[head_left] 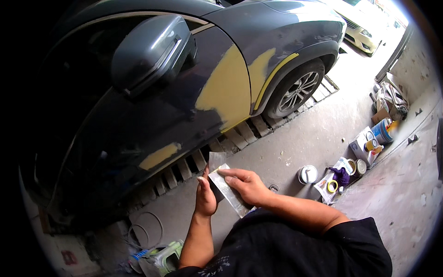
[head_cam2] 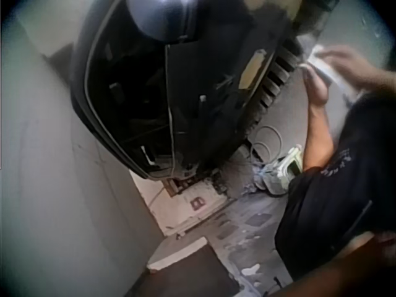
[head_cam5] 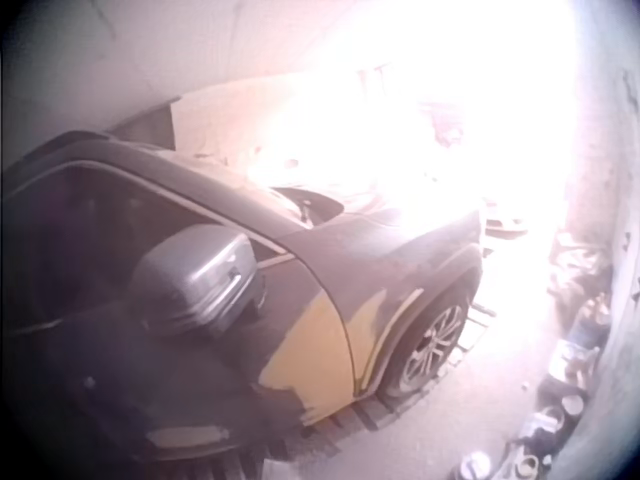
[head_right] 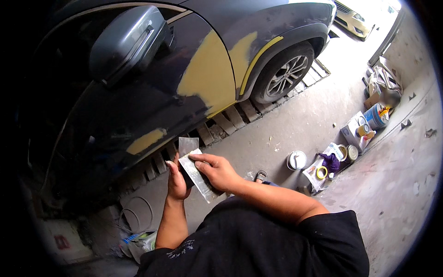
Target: The person sands a beige filler patch on the front fender of a dark gray car using a sanding block and sandpaper. They repeatedly rub the surface, check smoothness with their hand, and adjust the sandpaper on the block.
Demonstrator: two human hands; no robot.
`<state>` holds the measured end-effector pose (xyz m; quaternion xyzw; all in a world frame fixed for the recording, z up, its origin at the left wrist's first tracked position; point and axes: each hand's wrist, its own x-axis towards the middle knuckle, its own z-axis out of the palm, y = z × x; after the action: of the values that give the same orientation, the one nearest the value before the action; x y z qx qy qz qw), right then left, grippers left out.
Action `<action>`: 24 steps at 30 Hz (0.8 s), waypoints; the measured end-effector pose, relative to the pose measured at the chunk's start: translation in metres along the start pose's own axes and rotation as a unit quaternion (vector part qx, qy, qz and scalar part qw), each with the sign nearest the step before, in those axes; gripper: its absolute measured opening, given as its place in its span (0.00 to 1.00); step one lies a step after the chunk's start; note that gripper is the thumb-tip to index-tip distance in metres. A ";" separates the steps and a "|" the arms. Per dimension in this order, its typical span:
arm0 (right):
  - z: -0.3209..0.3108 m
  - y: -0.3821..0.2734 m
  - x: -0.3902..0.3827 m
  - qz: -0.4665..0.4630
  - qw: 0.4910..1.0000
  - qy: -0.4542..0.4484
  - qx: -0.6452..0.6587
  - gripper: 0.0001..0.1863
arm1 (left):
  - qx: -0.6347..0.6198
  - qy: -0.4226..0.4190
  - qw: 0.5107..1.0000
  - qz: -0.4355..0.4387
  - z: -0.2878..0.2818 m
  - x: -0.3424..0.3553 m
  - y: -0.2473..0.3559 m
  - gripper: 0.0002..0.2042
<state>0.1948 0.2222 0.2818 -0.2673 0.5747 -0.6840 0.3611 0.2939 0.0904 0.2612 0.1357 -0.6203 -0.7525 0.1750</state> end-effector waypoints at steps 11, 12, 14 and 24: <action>-0.017 -0.008 0.014 -0.009 1.000 0.007 -0.014 0.15 | -0.044 -0.018 0.998 -0.040 0.011 0.006 0.028 0.29; -0.023 -0.013 0.021 -0.029 0.999 0.029 -0.018 0.15 | -0.066 -0.041 0.992 -0.101 0.013 0.001 0.037 0.27; -0.027 -0.026 0.030 -0.076 0.994 0.054 -0.057 0.15 | -0.111 -0.039 0.984 -0.135 0.009 -0.007 0.031 0.26; -0.054 -0.031 0.033 -0.238 0.948 0.040 -0.207 0.17 | 0.112 -0.300 0.910 -0.264 -0.020 -0.005 0.042 0.24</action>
<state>0.1266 0.2302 0.2998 -0.4378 0.6374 -0.6260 0.1007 0.3104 0.0679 0.2980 0.0814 -0.6653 -0.7021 -0.2407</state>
